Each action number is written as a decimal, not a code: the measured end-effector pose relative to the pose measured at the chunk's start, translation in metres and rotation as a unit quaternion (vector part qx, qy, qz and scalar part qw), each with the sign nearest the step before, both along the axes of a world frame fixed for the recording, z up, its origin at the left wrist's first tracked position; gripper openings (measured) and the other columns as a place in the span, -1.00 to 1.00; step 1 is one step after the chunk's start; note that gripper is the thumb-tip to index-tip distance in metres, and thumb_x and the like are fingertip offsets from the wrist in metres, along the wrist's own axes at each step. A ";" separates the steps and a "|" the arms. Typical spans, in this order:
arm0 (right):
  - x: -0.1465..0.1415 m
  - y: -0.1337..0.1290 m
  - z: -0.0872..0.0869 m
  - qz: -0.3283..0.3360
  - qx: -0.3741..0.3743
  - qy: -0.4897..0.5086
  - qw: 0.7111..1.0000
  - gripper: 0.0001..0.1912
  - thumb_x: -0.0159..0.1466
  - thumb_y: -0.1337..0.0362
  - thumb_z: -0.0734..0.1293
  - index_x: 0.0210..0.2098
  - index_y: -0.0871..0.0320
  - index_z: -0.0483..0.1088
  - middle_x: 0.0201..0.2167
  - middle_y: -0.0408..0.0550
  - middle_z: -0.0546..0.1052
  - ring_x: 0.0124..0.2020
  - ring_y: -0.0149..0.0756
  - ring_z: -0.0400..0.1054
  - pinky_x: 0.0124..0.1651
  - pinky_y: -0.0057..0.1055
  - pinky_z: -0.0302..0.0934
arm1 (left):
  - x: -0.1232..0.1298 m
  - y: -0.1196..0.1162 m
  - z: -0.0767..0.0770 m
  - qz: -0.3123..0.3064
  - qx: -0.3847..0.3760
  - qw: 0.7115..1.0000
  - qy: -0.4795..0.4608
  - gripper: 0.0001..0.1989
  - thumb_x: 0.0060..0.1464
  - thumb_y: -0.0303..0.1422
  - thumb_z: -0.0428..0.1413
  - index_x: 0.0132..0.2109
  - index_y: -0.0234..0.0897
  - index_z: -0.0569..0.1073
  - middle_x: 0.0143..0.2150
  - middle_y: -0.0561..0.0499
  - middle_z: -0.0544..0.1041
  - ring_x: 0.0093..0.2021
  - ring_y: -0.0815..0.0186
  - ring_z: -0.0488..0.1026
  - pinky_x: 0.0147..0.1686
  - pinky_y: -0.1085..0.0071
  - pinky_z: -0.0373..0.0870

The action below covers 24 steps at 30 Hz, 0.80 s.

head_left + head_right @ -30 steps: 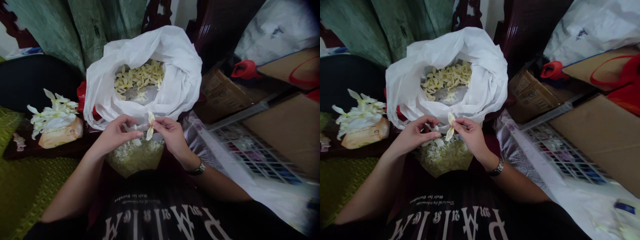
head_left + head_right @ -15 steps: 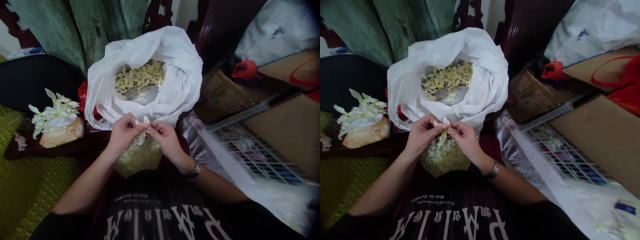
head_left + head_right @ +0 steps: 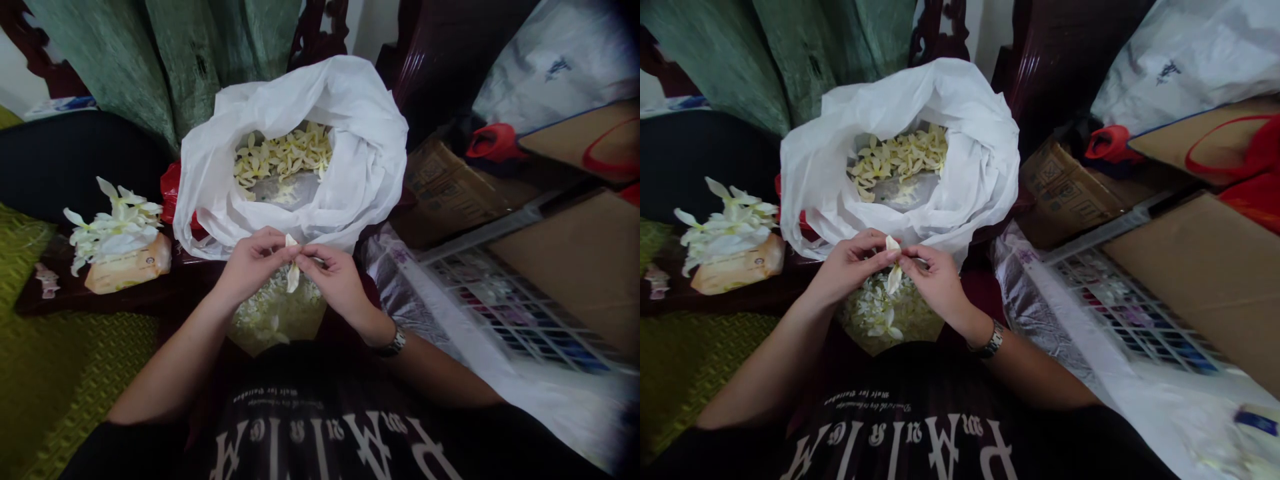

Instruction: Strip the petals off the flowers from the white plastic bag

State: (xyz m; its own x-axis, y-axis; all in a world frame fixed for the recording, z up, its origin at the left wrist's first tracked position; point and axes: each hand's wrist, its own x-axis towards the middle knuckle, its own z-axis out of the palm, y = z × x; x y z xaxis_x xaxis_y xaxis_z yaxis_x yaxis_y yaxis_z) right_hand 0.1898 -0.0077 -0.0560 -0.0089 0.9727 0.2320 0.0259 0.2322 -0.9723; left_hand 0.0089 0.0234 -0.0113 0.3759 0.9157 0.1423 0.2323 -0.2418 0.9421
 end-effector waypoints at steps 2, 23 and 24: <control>-0.002 -0.002 0.001 -0.001 0.006 -0.012 1.000 -0.80 0.24 0.11 0.44 -0.31 0.12 0.58 -0.38 -0.10 0.63 -0.31 -0.27 0.49 -0.22 -0.36 0.37 | 0.009 -0.002 -0.004 0.014 0.009 0.999 -0.036 -0.79 0.09 -0.17 0.30 -0.30 -0.23 0.66 -0.28 -0.01 0.50 -0.28 0.31 0.39 -0.26 0.36 0.29; 0.011 0.012 -0.003 -0.029 -0.083 0.147 0.985 -0.73 0.16 0.02 0.51 -0.34 0.07 0.51 -0.43 -0.14 0.59 -0.43 -0.33 0.45 -0.24 -0.31 0.43 | -0.027 0.000 0.000 0.052 -0.071 0.996 0.001 -0.65 -0.12 -0.16 0.43 -0.27 -0.26 0.55 -0.43 0.07 0.49 -0.48 0.40 0.34 -0.47 0.47 0.26; 0.010 0.010 -0.003 -0.016 -0.075 0.122 0.990 -0.73 0.17 0.01 0.49 -0.33 0.07 0.51 -0.45 -0.15 0.58 -0.43 -0.32 0.45 -0.26 -0.32 0.41 | -0.024 0.001 0.001 0.035 -0.058 0.997 0.026 -0.62 -0.11 -0.14 0.42 -0.19 -0.25 0.59 -0.37 0.04 0.52 -0.42 0.38 0.37 -0.42 0.45 0.29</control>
State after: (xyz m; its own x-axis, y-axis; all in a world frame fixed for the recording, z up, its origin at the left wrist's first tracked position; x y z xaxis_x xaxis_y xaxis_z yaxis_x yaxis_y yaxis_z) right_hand 0.1998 0.0026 -0.0592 0.0615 0.9952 0.0765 -0.2078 0.0877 -0.9742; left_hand -0.0155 0.0247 -0.0100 0.3143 0.9492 0.0159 0.2946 -0.1134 0.9489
